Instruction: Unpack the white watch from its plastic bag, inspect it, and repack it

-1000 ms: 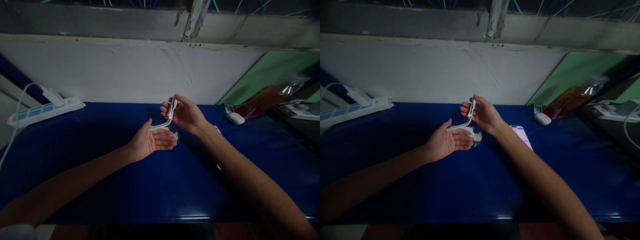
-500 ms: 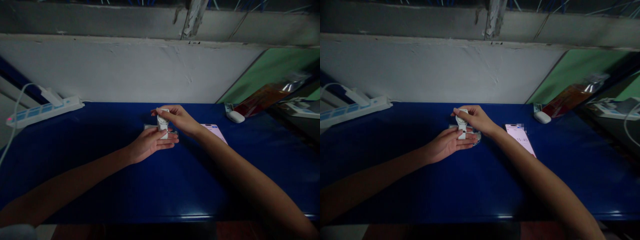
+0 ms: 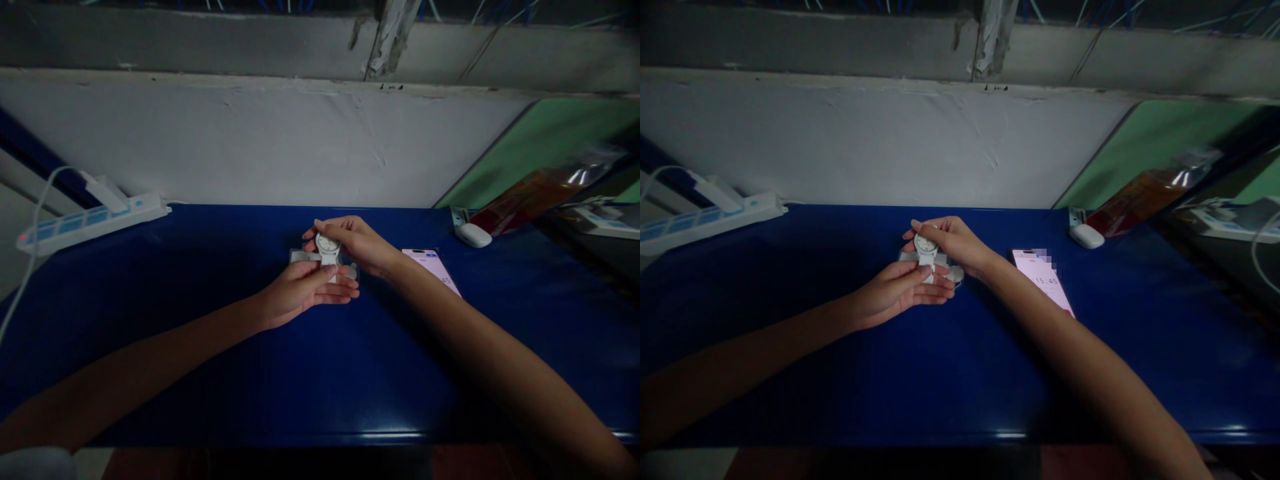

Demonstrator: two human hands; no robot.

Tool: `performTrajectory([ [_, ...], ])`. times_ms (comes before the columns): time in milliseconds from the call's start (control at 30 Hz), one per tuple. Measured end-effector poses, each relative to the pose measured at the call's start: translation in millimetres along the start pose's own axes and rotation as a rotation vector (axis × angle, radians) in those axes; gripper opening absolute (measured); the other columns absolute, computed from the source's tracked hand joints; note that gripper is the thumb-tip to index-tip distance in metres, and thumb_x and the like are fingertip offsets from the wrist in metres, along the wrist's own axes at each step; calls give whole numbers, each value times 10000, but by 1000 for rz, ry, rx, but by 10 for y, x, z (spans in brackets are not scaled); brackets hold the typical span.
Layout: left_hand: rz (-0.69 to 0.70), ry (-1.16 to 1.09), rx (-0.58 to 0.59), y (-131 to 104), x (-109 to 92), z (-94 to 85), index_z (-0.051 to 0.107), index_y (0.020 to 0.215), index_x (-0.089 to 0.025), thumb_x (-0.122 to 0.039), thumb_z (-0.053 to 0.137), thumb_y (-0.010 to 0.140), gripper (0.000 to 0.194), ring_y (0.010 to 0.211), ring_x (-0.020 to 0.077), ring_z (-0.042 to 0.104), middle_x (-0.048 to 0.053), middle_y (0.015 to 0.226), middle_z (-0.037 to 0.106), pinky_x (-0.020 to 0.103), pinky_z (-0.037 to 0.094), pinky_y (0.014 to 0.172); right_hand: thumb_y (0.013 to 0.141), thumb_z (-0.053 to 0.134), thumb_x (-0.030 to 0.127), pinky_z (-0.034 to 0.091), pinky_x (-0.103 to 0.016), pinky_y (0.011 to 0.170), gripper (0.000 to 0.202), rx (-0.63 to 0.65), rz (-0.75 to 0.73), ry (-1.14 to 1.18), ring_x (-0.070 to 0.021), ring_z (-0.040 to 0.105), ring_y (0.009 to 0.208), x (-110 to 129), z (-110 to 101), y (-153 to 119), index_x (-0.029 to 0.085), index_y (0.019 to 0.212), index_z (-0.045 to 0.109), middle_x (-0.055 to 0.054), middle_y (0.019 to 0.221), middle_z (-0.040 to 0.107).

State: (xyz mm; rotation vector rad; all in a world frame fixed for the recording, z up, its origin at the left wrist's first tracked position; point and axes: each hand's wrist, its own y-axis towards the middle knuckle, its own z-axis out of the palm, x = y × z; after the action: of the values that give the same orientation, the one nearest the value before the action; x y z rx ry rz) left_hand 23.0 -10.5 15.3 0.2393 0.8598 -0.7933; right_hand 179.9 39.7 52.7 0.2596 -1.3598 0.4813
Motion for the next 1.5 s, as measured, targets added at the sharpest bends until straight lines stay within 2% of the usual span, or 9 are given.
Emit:
performTrajectory([
  [167, -89, 52, 13, -38, 26, 28, 679, 982, -81, -381, 773, 834, 348, 867, 233, 732, 146, 932, 747, 387, 536, 875, 979, 454, 514, 552, -278, 841, 504, 101, 182, 232, -165, 727, 825, 4, 42, 15, 141, 827, 756, -109, 911, 781],
  [333, -106, 110, -112, -41, 68, 28, 665, 932, -79, -424, 698, 892, 349, 856, 251, 734, 160, 911, 745, 439, 526, 899, 961, 364, 610, 485, -371, 1024, 604, 153, 161, 334, -222, 682, 1096, 29, 71, -13, 140, 965, 743, -133, 1102, 754],
  [633, -61, 181, -241, -40, 61, 60, 640, 899, -108, -376, 626, 951, 273, 823, 239, 741, 124, 880, 744, 427, 565, 848, 905, 356, 694, 456, -425, 1058, 668, 179, 113, 323, -258, 636, 1189, 79, 66, -66, 149, 1129, 670, -157, 1272, 679],
  [933, -130, 106, -105, -42, 35, 5, 674, 928, -82, -389, 621, 951, 312, 845, 235, 738, 153, 898, 749, 434, 537, 907, 919, 397, 663, 529, -441, 964, 592, 163, 94, 218, -260, 677, 1104, 43, 80, -35, 170, 1047, 700, -141, 1175, 724],
  [1033, -107, 124, -121, -13, -17, 20, 674, 936, -83, -389, 615, 947, 312, 869, 249, 738, 163, 935, 749, 438, 538, 903, 904, 507, 619, 558, -401, 902, 495, 50, 2, 68, -234, 709, 993, 19, 74, -7, 180, 984, 720, -126, 1108, 746],
  [1133, -21, 267, -181, 12, -116, 18, 668, 959, -97, -354, 579, 957, 272, 927, 264, 728, 162, 960, 746, 444, 530, 910, 918, 535, 577, 542, -379, 879, 454, -81, -226, -315, -225, 710, 940, 63, -3, -52, 185, 1006, 746, -102, 1017, 766],
  [1233, 222, 634, -322, -5, -236, -31, 673, 874, -140, -294, 608, 916, 172, 897, 256, 712, 116, 876, 741, 423, 518, 906, 957, 530, 477, 481, -409, 967, 378, -93, -460, -818, -240, 688, 1021, 149, -119, -194, 223, 1146, 737, -70, 1102, 754],
  [1333, 460, 1038, -451, -54, -316, -101, 707, 968, -196, -230, 693, 831, 142, 1083, 285, 637, 91, 967, 724, 428, 408, 1041, 974, 520, 364, 445, -448, 1035, 338, -6, -569, -1051, -255, 638, 1152, 165, -204, -382, 264, 1248, 690, -38, 1253, 701],
  [1500, 497, 1245, -296, -66, -272, -170, 697, 1103, -195, -168, 696, 803, 301, 1249, 312, 555, 128, 1207, 680, 480, 276, 1150, 984, 504, 289, 492, -474, 1007, 363, 55, -601, -1188, -264, 616, 1206, -45, -291, -675, 251, 1320, 637, -80, 1335, 650],
])
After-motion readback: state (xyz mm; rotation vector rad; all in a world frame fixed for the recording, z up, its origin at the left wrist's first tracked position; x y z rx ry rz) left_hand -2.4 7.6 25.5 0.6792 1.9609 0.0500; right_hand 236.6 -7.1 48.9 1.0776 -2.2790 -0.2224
